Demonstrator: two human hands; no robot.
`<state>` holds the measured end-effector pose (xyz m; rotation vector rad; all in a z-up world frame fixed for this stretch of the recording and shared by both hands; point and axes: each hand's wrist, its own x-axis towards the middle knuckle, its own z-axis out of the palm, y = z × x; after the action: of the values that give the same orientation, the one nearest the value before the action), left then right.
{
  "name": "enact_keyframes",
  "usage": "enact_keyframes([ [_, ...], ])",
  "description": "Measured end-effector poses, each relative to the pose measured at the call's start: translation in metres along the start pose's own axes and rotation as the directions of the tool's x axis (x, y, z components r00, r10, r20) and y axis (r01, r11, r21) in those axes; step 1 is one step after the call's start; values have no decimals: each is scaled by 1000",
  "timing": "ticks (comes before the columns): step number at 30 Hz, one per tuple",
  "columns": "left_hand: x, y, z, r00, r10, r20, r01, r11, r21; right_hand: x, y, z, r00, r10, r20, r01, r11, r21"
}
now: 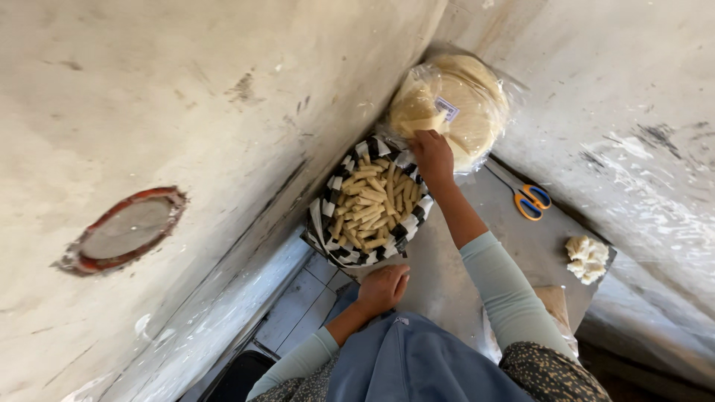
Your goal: The person folds thin wrappers around small food rolls by hand on a table and places the finished items into a striped basket.
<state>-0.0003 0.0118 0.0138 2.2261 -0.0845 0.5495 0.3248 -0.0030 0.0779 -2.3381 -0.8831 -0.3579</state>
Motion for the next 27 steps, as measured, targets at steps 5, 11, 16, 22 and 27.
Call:
enact_keyframes([
  [5,-2,-4,2,999,-13,37,13,1000,0,12,46,-14,888,433,154,-453,767,454],
  [11,-3,-4,4,999,36,-24,-36,999,-1,-24,36,-111,785,374,494,-544,35,839],
  [16,2,5,21,791,-477,382,607,683,-405,-80,-21,-174,739,383,554,-605,15,796],
  [22,43,50,56,846,-85,526,409,-530,-743,-150,-44,-197,718,431,546,-517,-194,834],
  [27,75,86,36,783,-246,571,333,-610,-719,-221,-51,-188,713,597,368,-517,93,851],
])
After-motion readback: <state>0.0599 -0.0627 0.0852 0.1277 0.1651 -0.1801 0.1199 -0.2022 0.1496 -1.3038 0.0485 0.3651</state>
